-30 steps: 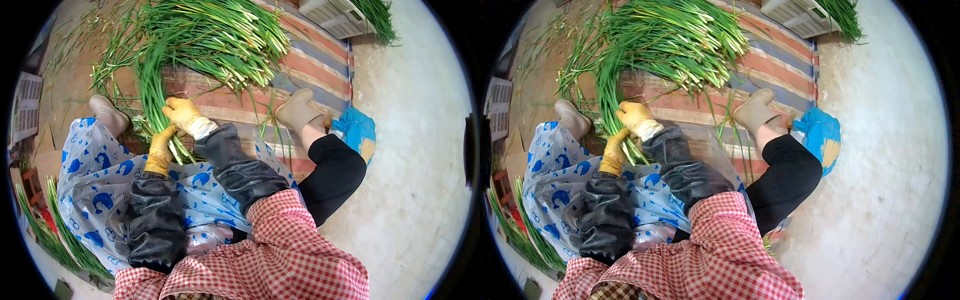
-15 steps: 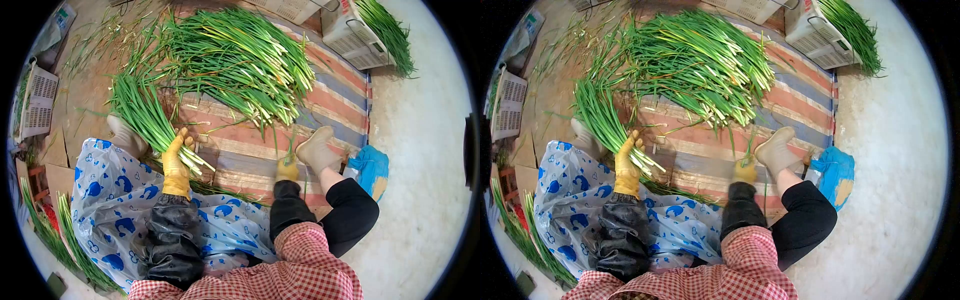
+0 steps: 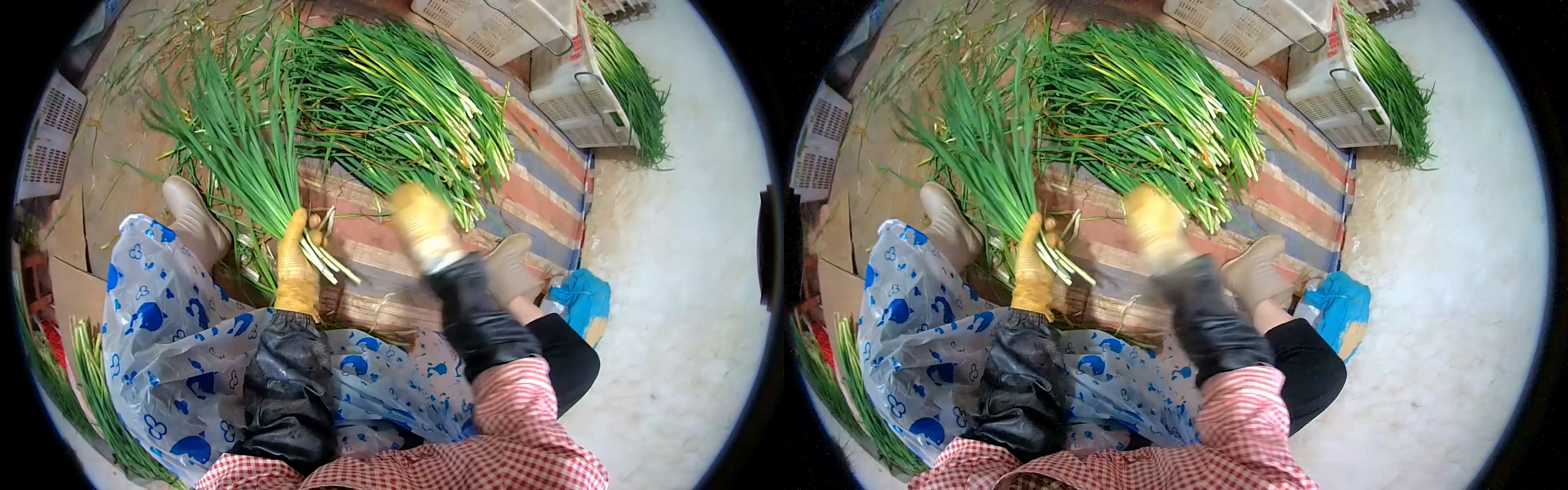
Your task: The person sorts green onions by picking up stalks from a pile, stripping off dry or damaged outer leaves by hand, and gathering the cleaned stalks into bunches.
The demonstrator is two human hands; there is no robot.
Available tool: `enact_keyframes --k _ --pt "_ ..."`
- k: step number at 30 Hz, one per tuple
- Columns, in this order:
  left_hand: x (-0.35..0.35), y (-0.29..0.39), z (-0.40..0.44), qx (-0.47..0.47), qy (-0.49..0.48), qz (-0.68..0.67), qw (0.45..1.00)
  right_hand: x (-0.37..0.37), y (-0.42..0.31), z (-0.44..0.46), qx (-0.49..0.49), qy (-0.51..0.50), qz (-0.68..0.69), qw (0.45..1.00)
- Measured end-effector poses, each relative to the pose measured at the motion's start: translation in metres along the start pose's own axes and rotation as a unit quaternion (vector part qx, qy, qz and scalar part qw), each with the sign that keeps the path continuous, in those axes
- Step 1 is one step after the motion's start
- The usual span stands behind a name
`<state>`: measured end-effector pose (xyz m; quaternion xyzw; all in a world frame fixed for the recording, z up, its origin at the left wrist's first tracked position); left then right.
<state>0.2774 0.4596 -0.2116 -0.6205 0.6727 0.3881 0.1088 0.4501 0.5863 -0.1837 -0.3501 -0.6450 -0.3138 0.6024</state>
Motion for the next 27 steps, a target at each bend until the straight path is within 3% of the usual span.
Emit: enact_keyframes --k 1,2,4,5,6,8,9,13,15,16,17,18,19,20,22,24,26,27 --pt "0.013 -0.016 0.007 0.048 -0.021 -0.023 0.998 0.016 0.055 0.01 -0.148 0.075 0.039 0.985" --pt "0.03 -0.032 0.013 0.083 -0.008 -0.055 0.995 0.06 0.08 0.018 -0.231 0.128 0.015 0.964" --pt "0.033 -0.047 0.004 0.122 -0.004 -0.108 0.987 0.08 0.137 0.043 -0.298 0.163 0.032 0.94" --pt "0.049 -0.059 0.008 0.121 0.005 -0.062 0.991 0.078 0.156 0.059 -0.332 0.114 0.004 0.936" --pt "0.052 -0.062 0.006 0.127 0.025 -0.026 0.991 0.07 0.169 0.072 -0.33 0.113 0.006 0.937" --pt "0.05 -0.062 0.006 0.157 -0.027 -0.064 0.985 0.033 0.183 0.095 -0.288 -0.08 -0.088 0.95" --pt "0.048 -0.059 0.005 0.156 -0.023 -0.066 0.985 0.032 0.173 0.102 -0.245 -0.119 -0.122 0.954" --pt "0.037 -0.055 0.004 0.144 0.02 -0.067 0.987 0.059 0.114 0.087 -0.255 -0.077 -0.08 0.961" --pt "0.039 -0.056 0.001 0.142 0.033 -0.055 0.988 0.072 0.067 0.05 -0.199 -0.041 0.079 0.976" --pt "0.044 -0.058 0.001 0.159 0.017 -0.051 0.986 0.055 0.049 0.025 -0.232 -0.151 0.339 0.899" --pt "0.053 -0.063 0.007 0.161 -0.002 -0.047 0.986 0.047 0.017 -0.002 -0.236 -0.227 0.526 0.785" --pt "0.061 -0.066 0.011 0.163 -0.02 -0.042 0.985 0.049 -0.016 -0.029 -0.242 -0.257 0.611 0.709" --pt "0.048 -0.055 -0.002 0.172 -0.013 -0.025 0.985 0.031 -0.041 -0.054 -0.23 -0.271 0.717 0.599" --pt "0.05 -0.055 -0.005 0.181 -0.034 -0.028 0.983 0.042 -0.067 -0.073 -0.207 -0.293 0.718 0.597" --pt "0.055 -0.057 -0.011 0.209 -0.05 -0.034 0.976 0.031 -0.095 -0.111 -0.223 -0.33 0.795 0.457" --pt "0.047 -0.052 -0.018 0.226 -0.108 -0.065 0.966 0.015 -0.104 -0.125 -0.236 -0.359 0.766 0.478" --pt "0.048 -0.054 -0.011 0.201 -0.078 -0.041 0.976 0.003 -0.103 -0.134 -0.246 -0.382 0.734 0.505" --pt "0.052 -0.055 -0.006 0.2 -0.077 -0.043 0.976 0.003 -0.098 -0.13 -0.157 -0.366 0.708 0.583"
Point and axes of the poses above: each hand's wrist, its own z-axis towards the middle knuckle, its own x-axis out of the back of the hand, y = z × x, the point moved 4 cm from there along z, towards the middle knuckle, and after that the axes turned 3 degrees about -z, right-handed, at the moved point
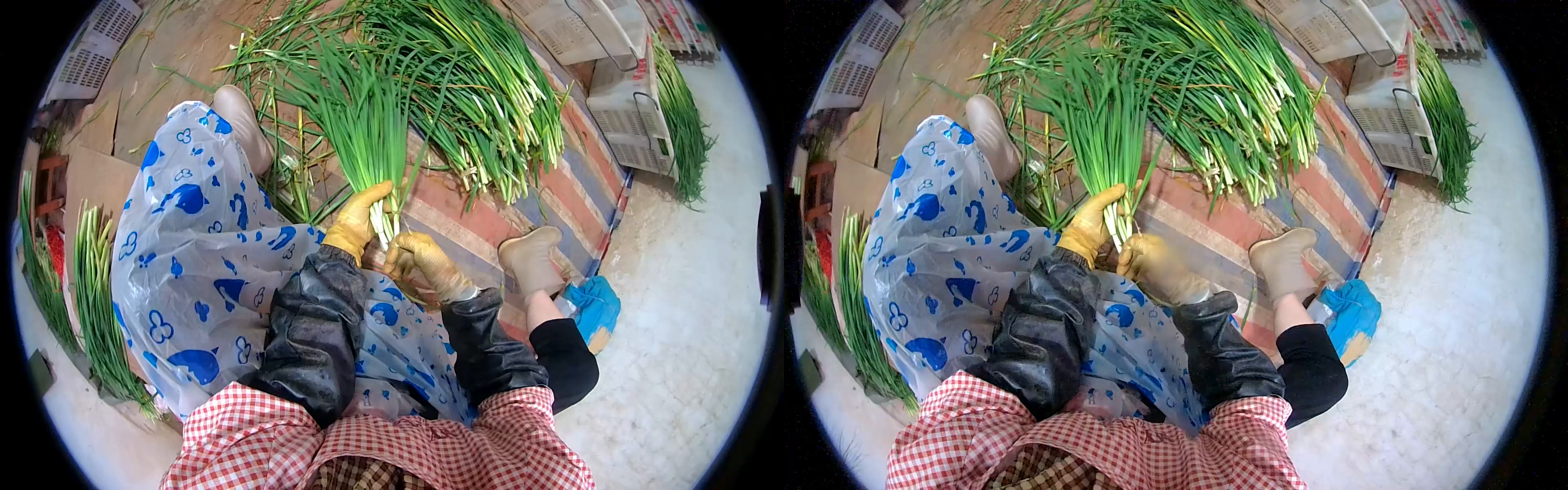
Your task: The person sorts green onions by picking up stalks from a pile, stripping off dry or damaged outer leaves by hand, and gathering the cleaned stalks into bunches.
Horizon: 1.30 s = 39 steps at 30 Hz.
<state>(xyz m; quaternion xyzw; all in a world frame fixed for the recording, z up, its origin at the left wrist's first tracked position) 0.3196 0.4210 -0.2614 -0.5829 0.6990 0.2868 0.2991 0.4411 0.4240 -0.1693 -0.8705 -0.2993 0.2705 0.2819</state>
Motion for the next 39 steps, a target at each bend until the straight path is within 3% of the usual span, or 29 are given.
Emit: enact_keyframes --k 1,2,3,5,6,11,13,15,20,24,26,27,28,29,31,32,34,36,37,39 --pt "0.002 0.001 0.003 0.009 -0.039 0.034 0.999 0.003 -0.002 0.002 0.067 -0.021 -0.101 0.992" --pt "0.003 0.0 0.006 0.017 -0.077 0.068 0.995 0.014 0.007 0.008 0.039 0.058 -0.147 0.987" --pt "-0.001 0.0 0.005 0.016 -0.078 0.066 0.995 0.017 0.007 0.014 0.039 0.058 -0.15 0.986" --pt "-0.004 0.002 0.005 -0.044 -0.013 0.12 0.992 0.031 0.003 0.026 0.032 0.204 0.029 0.978" --pt "-0.003 -0.002 0.008 -0.044 -0.015 0.121 0.992 0.027 -0.003 0.033 0.097 0.217 0.026 0.971" --pt "0.0 -0.006 0.002 -0.044 0.106 0.116 0.987 0.023 0.011 0.047 0.101 0.262 0.109 0.953" --pt "-0.001 -0.007 0.003 -0.069 0.1 0.113 0.986 0.012 0.014 0.038 0.124 0.3 0.257 0.91" --pt "0.001 -0.013 0.005 -0.06 0.111 0.044 0.991 0.009 0.012 0.03 0.129 0.304 0.262 0.907" --pt "0.0 -0.025 0.008 -0.068 0.121 0.032 0.99 0.011 0.015 0.014 0.159 0.381 0.252 0.875" --pt "-0.013 -0.004 -0.003 -0.112 0.104 0.025 0.988 0.06 0.06 -0.004 0.155 0.45 0.231 0.849" --pt "-0.006 0.002 -0.001 -0.119 0.121 0.042 0.985 0.125 0.128 -0.016 0.125 0.474 0.097 0.866" --pt "0.0 0.004 0.001 -0.122 0.138 0.06 0.981 0.152 0.143 -0.036 -0.024 0.463 -0.156 0.872" --pt "0.002 0.004 0.003 -0.118 0.109 0.035 0.986 0.168 0.152 -0.053 -0.171 0.413 -0.395 0.802" --pt "0.003 0.006 0.002 -0.117 0.109 0.034 0.986 0.165 0.151 -0.06 -0.171 0.413 -0.396 0.802" --pt "0.002 0.008 0.002 -0.07 0.098 0.079 0.99 0.153 0.131 -0.075 -0.286 0.383 -0.491 0.729" --pt "0.007 0.005 0.008 -0.057 0.078 0.087 0.992 0.137 0.101 -0.066 -0.263 0.384 -0.475 0.747" --pt "0.002 0.0 0.006 -0.05 0.083 0.119 0.988 0.115 0.057 -0.026 -0.121 0.397 -0.437 0.798" --pt "-0.002 -0.004 0.005 -0.05 0.092 0.132 0.986 0.108 0.053 0.03 -0.01 0.347 -0.149 0.926" --pt "-0.002 -0.005 0.003 -0.05 0.108 0.154 0.981 0.093 0.039 0.044 -0.007 0.343 -0.149 0.927" --pt "-0.007 -0.002 -0.004 -0.071 0.12 0.185 0.973 0.048 0.005 0.069 -0.022 0.204 0.028 0.978"
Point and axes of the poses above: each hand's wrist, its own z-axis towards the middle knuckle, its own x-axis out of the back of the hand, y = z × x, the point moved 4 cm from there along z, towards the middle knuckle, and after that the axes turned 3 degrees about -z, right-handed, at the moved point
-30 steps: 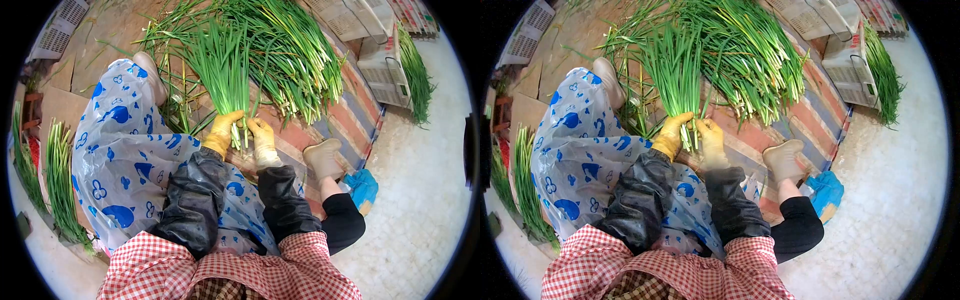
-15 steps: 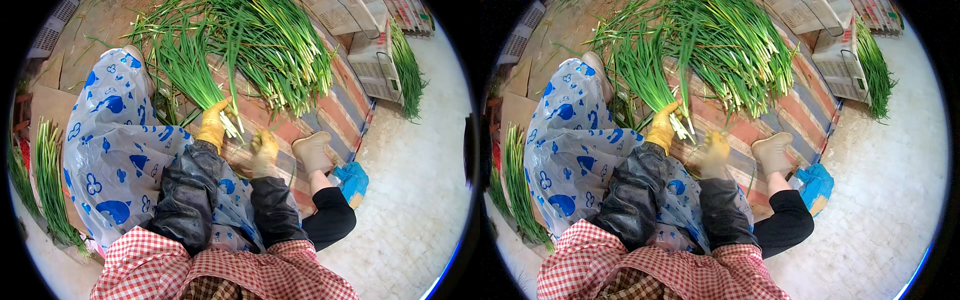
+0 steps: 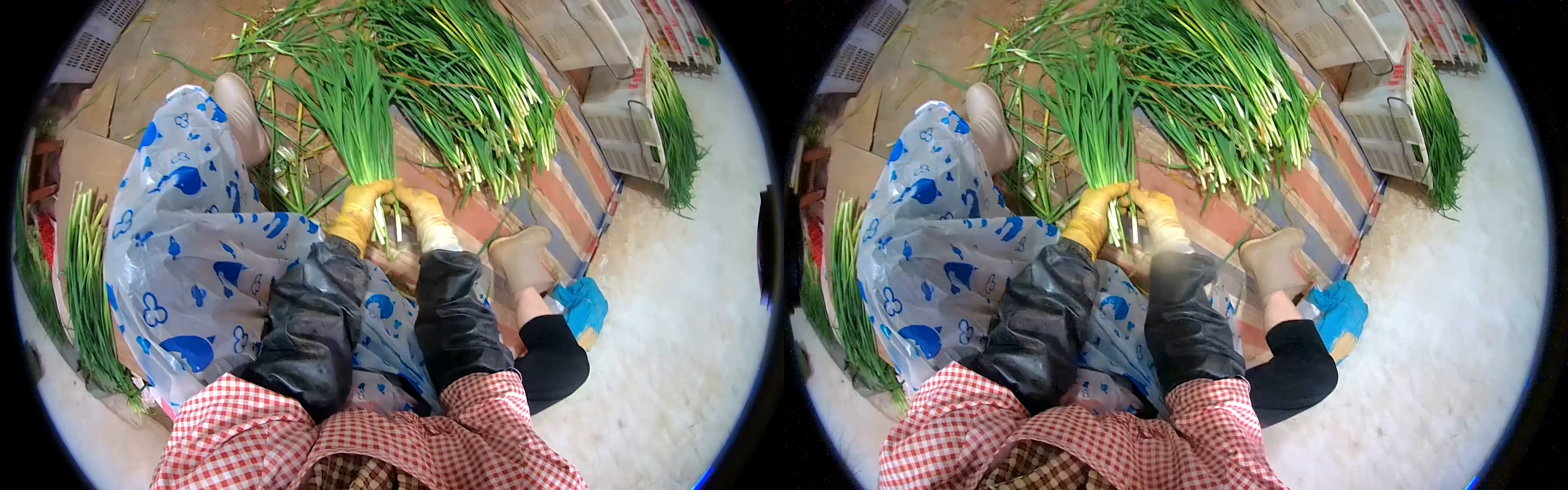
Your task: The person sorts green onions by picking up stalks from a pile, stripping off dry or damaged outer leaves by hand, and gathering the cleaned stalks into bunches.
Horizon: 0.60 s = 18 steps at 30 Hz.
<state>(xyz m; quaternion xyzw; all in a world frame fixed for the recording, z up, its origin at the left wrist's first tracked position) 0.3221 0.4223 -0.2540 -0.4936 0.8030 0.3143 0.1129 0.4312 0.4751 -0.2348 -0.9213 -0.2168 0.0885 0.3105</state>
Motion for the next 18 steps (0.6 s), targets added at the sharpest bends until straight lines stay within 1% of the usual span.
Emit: enact_keyframes --k 2,3,4,6,7,8,10,12,14,16,18 --pt "0.002 0.006 0.002 -0.025 0.047 0.003 0.999 -0.008 -0.003 0.007 0.042 0.019 0.004 0.999" --pt "0.004 0.008 0.003 -0.045 0.086 -0.027 0.995 -0.016 -0.002 0.007 0.057 0.03 0.09 0.994" --pt "0.004 0.007 0.004 -0.047 0.087 -0.031 0.995 -0.022 0.0 0.005 0.057 0.028 0.087 0.994" --pt "0.004 0.0 0.004 -0.009 0.082 -0.076 0.994 -0.025 0.001 -0.003 0.082 0.086 0.208 0.971" --pt "0.002 -0.003 0.002 0.013 0.082 -0.097 0.992 -0.027 -0.002 -0.009 0.09 0.098 0.211 0.968" --pt "0.003 -0.005 0.005 0.011 0.083 -0.097 0.992 -0.029 -0.004 -0.007 0.09 0.096 0.211 0.969" --pt "0.006 -0.01 0.008 0.003 0.096 -0.139 0.986 -0.026 -0.016 -0.007 0.211 0.149 0.219 0.941" --pt "0.011 -0.011 0.008 0.01 0.115 -0.129 0.985 -0.008 -0.022 0.01 0.262 0.207 0.199 0.921" --pt "0.02 -0.013 0.007 0.006 0.149 -0.104 0.983 0.0 -0.053 -0.002 0.249 0.208 0.214 0.921" --pt "0.033 -0.023 0.009 0.011 0.155 -0.116 0.981 0.019 -0.094 -0.02 0.338 0.223 0.15 0.902" --pt "0.058 -0.028 0.017 -0.074 0.237 0.022 0.968 0.022 -0.14 -0.062 0.375 0.301 0.14 0.866"
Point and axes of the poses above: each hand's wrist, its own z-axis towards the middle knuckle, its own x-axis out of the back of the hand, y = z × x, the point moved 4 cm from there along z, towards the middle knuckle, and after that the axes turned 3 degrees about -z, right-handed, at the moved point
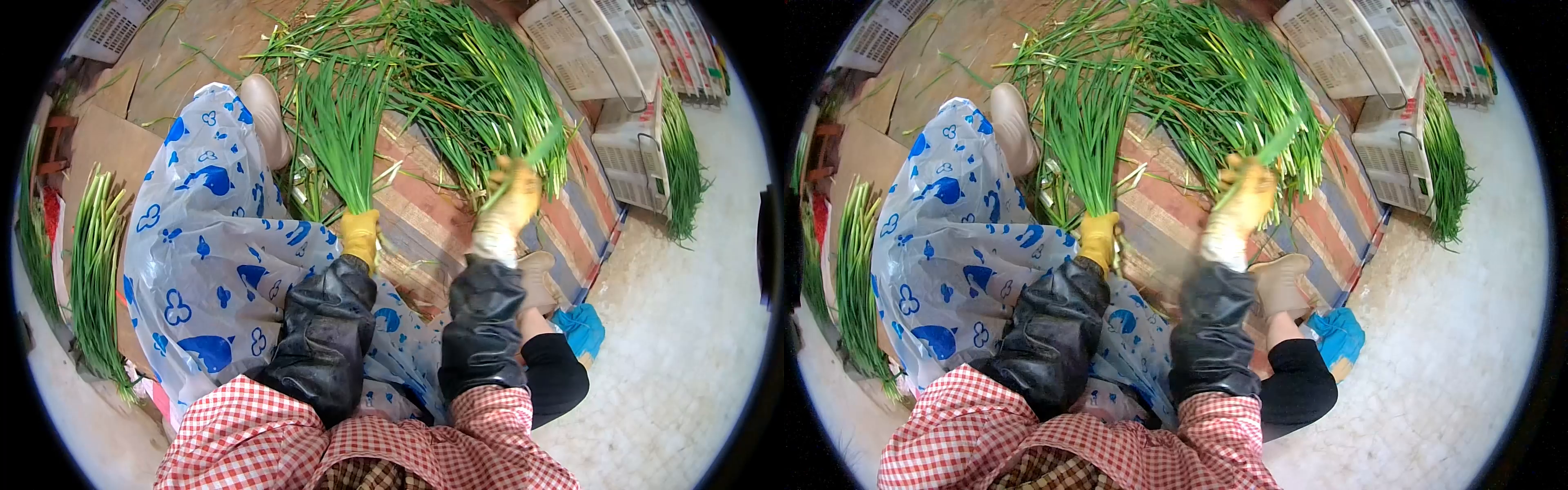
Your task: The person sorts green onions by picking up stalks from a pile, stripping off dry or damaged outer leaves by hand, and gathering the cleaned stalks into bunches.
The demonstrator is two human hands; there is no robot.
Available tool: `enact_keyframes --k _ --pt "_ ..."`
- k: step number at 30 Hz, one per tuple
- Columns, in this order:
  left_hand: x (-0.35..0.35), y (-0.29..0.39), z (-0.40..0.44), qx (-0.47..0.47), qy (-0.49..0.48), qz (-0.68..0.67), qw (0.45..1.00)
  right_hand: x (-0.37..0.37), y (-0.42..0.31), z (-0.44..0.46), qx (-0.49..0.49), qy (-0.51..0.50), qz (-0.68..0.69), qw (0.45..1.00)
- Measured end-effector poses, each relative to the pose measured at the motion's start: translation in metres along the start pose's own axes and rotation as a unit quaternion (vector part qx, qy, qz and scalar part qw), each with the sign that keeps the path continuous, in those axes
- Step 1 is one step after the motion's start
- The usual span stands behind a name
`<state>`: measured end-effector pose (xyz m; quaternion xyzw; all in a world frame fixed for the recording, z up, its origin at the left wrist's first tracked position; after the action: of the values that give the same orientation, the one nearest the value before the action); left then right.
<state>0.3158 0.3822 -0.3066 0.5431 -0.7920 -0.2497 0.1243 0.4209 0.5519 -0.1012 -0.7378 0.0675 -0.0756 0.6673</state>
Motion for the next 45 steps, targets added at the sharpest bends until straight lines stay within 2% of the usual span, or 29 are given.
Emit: enact_keyframes --k 1,2,4,6,7,8,10,11,12,13,14,16,17,18,19,20,21,22,23,25,28,31,33,35,37,38,40,42,45 --pt "0.009 -0.021 0.026 -0.122 0.028 0.065 0.99 0.005 -0.011 0.01 0.021 -0.01 0.0 1.0" --pt "0.01 -0.016 0.022 -0.121 0.028 0.066 0.99 0.011 -0.018 0.021 0.041 -0.019 0.0 0.999" --pt "0.005 0.024 -0.005 -0.315 0.049 0.197 0.927 0.019 -0.01 0.031 0.062 -0.027 -0.055 0.996" --pt "-0.011 0.047 -0.014 -0.324 0.038 0.161 0.931 0.015 0.015 0.028 -0.025 -0.106 -0.084 0.99" --pt "-0.022 0.054 -0.019 -0.199 -0.042 0.068 0.977 0.009 0.024 0.014 -0.08 -0.121 -0.094 0.985" --pt "-0.036 0.063 -0.031 -0.065 -0.125 -0.024 0.99 0.011 0.063 0.012 -0.044 -0.171 -0.126 0.976" --pt "-0.05 0.083 -0.054 -0.011 -0.151 0.011 0.988 -0.009 0.095 -0.036 -0.171 -0.231 -0.058 0.956" --pt "-0.058 0.082 -0.055 0.005 -0.201 -0.061 0.978 -0.022 0.08 -0.056 0.006 -0.259 -0.257 0.931" --pt "-0.059 0.083 -0.054 0.023 -0.247 -0.133 0.96 -0.024 0.095 -0.07 0.103 -0.228 -0.297 0.922" --pt "-0.055 0.085 -0.052 0.049 -0.315 -0.156 0.935 -0.028 0.093 -0.081 0.012 -0.306 -0.32 0.897" --pt "-0.046 0.085 -0.047 0.078 -0.318 -0.133 0.935 -0.027 0.1 -0.082 0.016 -0.368 -0.33 0.869" --pt "-0.036 0.07 -0.028 0.22 -0.334 -0.188 0.897 -0.015 0.135 -0.077 -0.202 -0.391 -0.156 0.884" --pt "-0.04 0.061 -0.02 0.183 -0.271 -0.24 0.914 -0.011 0.146 -0.069 -0.203 -0.388 -0.156 0.886" --pt "-0.044 0.06 -0.023 0.185 -0.27 -0.237 0.915 -0.004 0.151 -0.057 -0.266 -0.29 -0.129 0.91" --pt "-0.043 0.066 -0.02 0.108 -0.23 -0.186 0.949 0.004 0.161 -0.049 -0.324 -0.188 -0.1 0.922" --pt "-0.043 0.074 -0.019 0.027 -0.188 -0.132 0.973 0.006 0.183 -0.046 -0.325 -0.186 -0.098 0.922" --pt "-0.05 0.101 -0.041 -0.068 -0.155 -0.109 0.979 0.012 0.221 -0.043 -0.249 -0.178 -0.3 0.903" --pt "-0.055 0.12 -0.052 -0.071 -0.156 -0.107 0.979 0.001 0.248 -0.05 -0.115 -0.246 -0.426 0.863" --pt "-0.059 0.143 -0.062 -0.144 -0.168 -0.125 0.967 -0.01 0.276 -0.058 0.033 -0.269 -0.544 0.794" --pt "-0.066 0.161 -0.073 -0.204 -0.161 -0.203 0.944 -0.037 0.211 -0.087 0.014 -0.31 -0.538 0.784" --pt "-0.063 0.138 -0.034 -0.084 -0.237 -0.197 0.948 -0.035 0.151 -0.072 0.117 -0.404 -0.547 0.724" --pt "-0.055 0.073 0.0 0.132 -0.26 -0.221 0.931 -0.005 0.129 0.016 0.029 -0.43 -0.723 0.539" --pt "-0.044 0.039 0.005 0.202 -0.234 -0.224 0.924 0.033 0.084 0.095 0.115 -0.185 -0.643 0.734" --pt "-0.036 0.014 0.013 0.201 -0.202 -0.195 0.938 0.048 0.034 0.157 0.199 -0.051 -0.648 0.733" --pt "-0.034 0.008 0.014 0.191 -0.188 -0.164 0.949 0.049 0.008 0.212 0.33 -0.013 -0.624 0.708" --pt "-0.037 0.012 0.01 0.188 -0.187 -0.162 0.95 0.044 0.006 0.231 0.328 -0.013 -0.622 0.711" --pt "-0.043 0.021 -0.002 0.192 -0.182 -0.171 0.949 0.034 0.013 0.265 0.237 -0.006 -0.75 0.617" --pt "-0.042 0.021 0.001 0.178 -0.191 -0.173 0.95 0.035 0.048 0.295 0.18 -0.095 -0.814 0.544" --pt "-0.049 0.028 -0.006 0.18 -0.206 -0.164 0.948 0.02 0.043 0.29 0.234 -0.08 -0.816 0.523"
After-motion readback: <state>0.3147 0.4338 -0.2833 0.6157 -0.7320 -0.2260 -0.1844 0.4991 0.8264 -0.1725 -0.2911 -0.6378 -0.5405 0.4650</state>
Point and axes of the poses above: each hand's wrist, its own z-axis towards the middle knuckle, its own x-axis out of the back of the hand, y = z × x, the point moved 4 cm from there along z, towards the middle knuckle, and after that the axes turned 3 degrees about -z, right-handed, at the moved point
